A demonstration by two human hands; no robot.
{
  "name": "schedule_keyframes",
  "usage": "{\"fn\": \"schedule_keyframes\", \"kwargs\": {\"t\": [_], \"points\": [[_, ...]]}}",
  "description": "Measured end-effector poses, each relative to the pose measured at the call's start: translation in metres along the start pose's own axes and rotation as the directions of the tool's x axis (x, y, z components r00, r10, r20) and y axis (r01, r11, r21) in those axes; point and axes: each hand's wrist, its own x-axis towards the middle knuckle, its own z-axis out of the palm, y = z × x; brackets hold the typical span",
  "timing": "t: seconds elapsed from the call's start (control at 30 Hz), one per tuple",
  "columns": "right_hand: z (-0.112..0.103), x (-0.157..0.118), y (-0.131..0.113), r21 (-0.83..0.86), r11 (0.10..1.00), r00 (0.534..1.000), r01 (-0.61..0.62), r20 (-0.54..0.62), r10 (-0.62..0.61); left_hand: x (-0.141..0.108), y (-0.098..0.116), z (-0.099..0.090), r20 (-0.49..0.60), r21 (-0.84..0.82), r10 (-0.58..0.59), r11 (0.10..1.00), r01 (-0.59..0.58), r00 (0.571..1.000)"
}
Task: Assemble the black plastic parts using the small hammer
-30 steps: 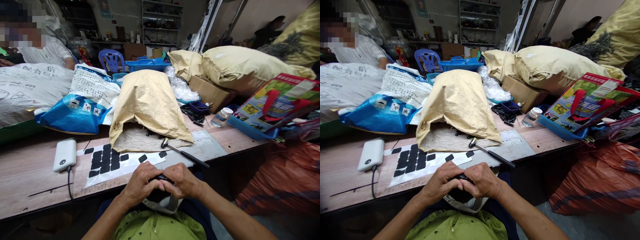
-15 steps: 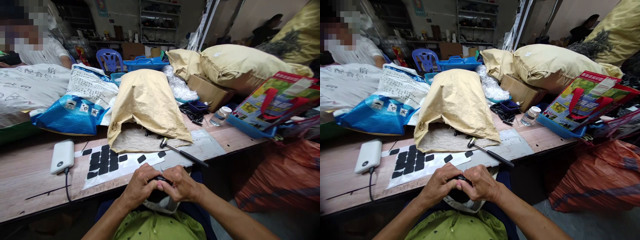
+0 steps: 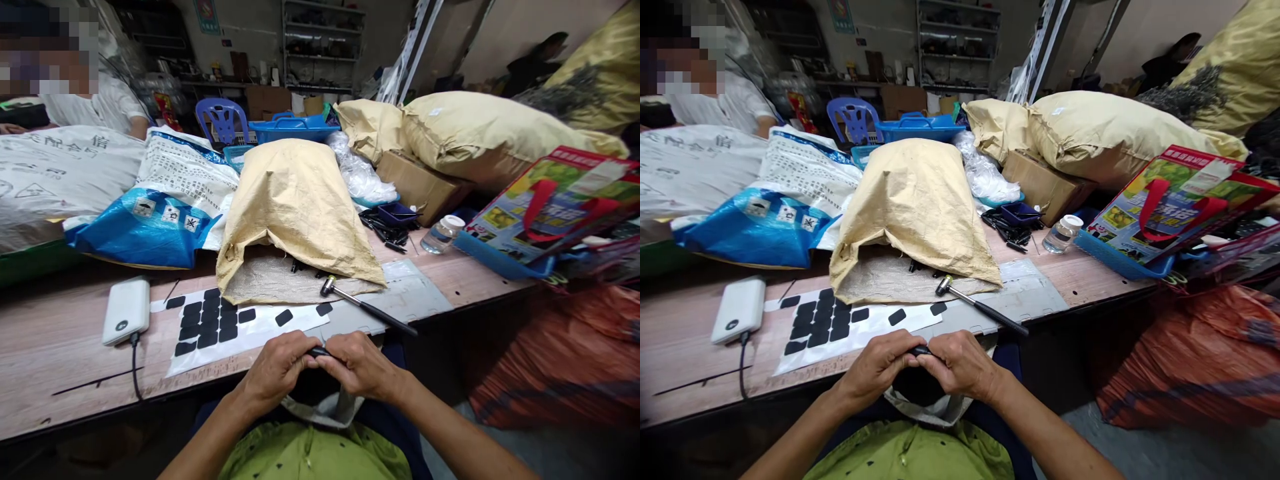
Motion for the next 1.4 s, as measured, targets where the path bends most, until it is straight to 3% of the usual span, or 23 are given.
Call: {"fn": "schedule_keyframes", "kwargs": {"t": [0.2,0.47,0.67,0.93,1.23,1.4], "points": [[-0.001,0.002,0.000,0.165,0.985,0.999,-0.044,0.021,0.041,0.004,0.005,-0.009,0.012,0.025,0.027,0.999,-0.028,1.000],[-0.017,0.007,-0.003,0.300,0.944,0.978,-0.135,0.196,0.077,0.001,0.000,-0.012,0.031,-0.142,0.037,0.989,-0.032,0.999],[-0.014,0.011,-0.009,0.190,0.981,0.996,-0.045,0.090,0.028,-0.004,-0.004,0.000,-0.067,0.010,0.065,0.998,-0.065,0.996],[0.006,0.003,-0.013,0.082,0.996,0.999,-0.019,-0.043,0.023,-0.008,0.002,0.007,-0.111,0.148,0.076,0.987,-0.059,0.991],[0.006,-0.003,-0.014,0.130,0.980,0.988,-0.153,-0.002,0.155,-0.009,0.003,0.002,-0.043,-0.008,-0.064,0.998,0.063,0.997],[0.009,-0.002,-0.012,0.183,0.969,0.986,-0.163,-0.011,0.168,-0.009,0.006,0.000,-0.084,-0.072,-0.139,0.988,0.133,0.987]]}}
